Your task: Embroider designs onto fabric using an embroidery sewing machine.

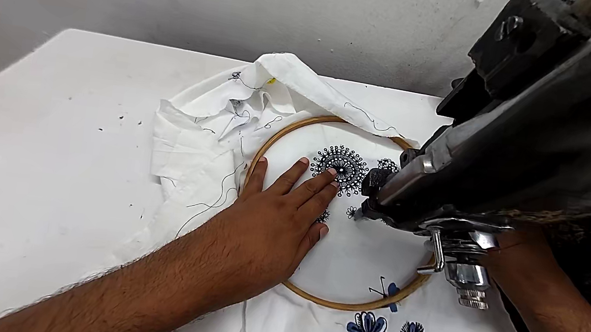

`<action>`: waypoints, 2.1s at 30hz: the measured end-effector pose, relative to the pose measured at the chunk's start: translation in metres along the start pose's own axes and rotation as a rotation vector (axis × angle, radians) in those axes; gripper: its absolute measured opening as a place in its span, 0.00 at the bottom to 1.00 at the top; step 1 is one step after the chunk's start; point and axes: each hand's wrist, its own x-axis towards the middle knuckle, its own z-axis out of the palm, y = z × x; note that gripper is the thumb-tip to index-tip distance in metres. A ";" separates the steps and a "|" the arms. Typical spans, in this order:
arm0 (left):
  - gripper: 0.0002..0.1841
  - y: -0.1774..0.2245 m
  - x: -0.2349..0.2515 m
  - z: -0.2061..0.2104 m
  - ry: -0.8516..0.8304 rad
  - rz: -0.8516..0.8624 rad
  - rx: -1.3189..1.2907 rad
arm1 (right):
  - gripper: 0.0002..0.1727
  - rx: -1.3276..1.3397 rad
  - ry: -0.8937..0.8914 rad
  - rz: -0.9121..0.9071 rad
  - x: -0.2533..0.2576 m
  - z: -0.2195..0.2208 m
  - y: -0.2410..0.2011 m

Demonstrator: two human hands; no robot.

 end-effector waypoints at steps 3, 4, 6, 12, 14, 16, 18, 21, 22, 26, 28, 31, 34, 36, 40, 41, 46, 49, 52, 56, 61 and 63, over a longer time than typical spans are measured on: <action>0.31 0.002 -0.001 0.001 0.000 0.007 0.012 | 0.14 -0.034 0.011 -0.030 -0.001 -0.002 -0.001; 0.31 0.002 -0.001 0.000 -0.006 0.007 0.011 | 0.15 -0.043 0.014 -0.032 0.000 -0.002 -0.003; 0.32 0.002 -0.001 0.000 -0.009 0.007 0.009 | 0.14 -0.028 0.015 0.000 0.002 -0.002 -0.005; 0.32 0.000 0.000 0.000 -0.002 0.000 0.001 | 0.14 0.031 -0.021 0.136 0.004 -0.003 -0.013; 0.32 0.000 0.001 0.001 0.004 -0.002 0.001 | 0.14 0.011 -0.007 0.096 0.003 0.000 -0.008; 0.31 0.000 0.001 0.002 0.012 0.001 0.005 | 0.15 0.010 -0.011 0.080 0.002 0.000 -0.003; 0.31 0.000 0.002 0.003 0.013 0.010 0.006 | 0.15 -0.001 -0.008 0.047 0.002 0.000 -0.001; 0.32 0.000 0.002 0.003 0.011 0.012 -0.003 | 0.16 -0.052 0.009 -0.009 0.004 -0.001 -0.002; 0.32 0.000 0.002 0.002 0.008 0.013 -0.003 | 0.16 -0.072 0.013 -0.014 0.004 -0.002 -0.004; 0.32 0.002 0.000 0.002 -0.001 0.014 0.009 | 0.13 -0.073 -0.010 0.034 0.003 -0.006 -0.008; 0.32 0.003 -0.001 0.002 -0.003 0.015 0.014 | 0.12 -0.089 -0.013 0.015 0.003 -0.006 -0.007; 0.32 0.004 -0.002 0.000 -0.011 0.012 0.020 | 0.11 -0.094 -0.011 0.010 0.004 -0.006 -0.008; 0.31 0.004 -0.003 0.000 -0.005 0.012 0.029 | 0.14 -0.115 0.024 -0.051 0.004 -0.004 -0.004; 0.31 0.004 -0.003 0.000 -0.003 0.012 0.028 | 0.14 -0.123 0.016 -0.055 0.003 -0.004 -0.004; 0.31 0.003 -0.002 -0.002 -0.012 0.024 0.043 | 0.14 -0.099 -0.015 -0.015 0.005 -0.005 -0.004; 0.31 0.002 -0.001 -0.003 -0.016 0.030 0.040 | 0.15 -0.096 -0.011 -0.011 0.006 -0.005 -0.003; 0.25 -0.012 0.009 -0.003 0.085 0.083 -0.099 | 0.12 -0.110 -0.076 0.058 0.016 -0.011 -0.013; 0.17 -0.019 0.017 -0.002 0.232 0.101 -0.222 | 0.11 -0.138 -0.079 0.058 0.019 -0.010 -0.014; 0.11 -0.015 0.021 -0.003 0.329 0.106 -0.355 | 0.11 -0.143 -0.062 0.087 0.019 -0.010 -0.019; 0.08 0.002 0.026 0.001 0.302 0.147 -0.434 | 0.09 -0.137 -0.034 0.084 0.017 -0.006 -0.021; 0.08 0.009 0.030 0.008 0.256 0.168 -0.341 | 0.10 -0.042 -0.013 0.116 0.016 -0.001 -0.026; 0.07 0.005 0.030 0.008 0.240 0.163 -0.397 | 0.11 -0.018 -0.042 0.146 0.017 -0.001 -0.030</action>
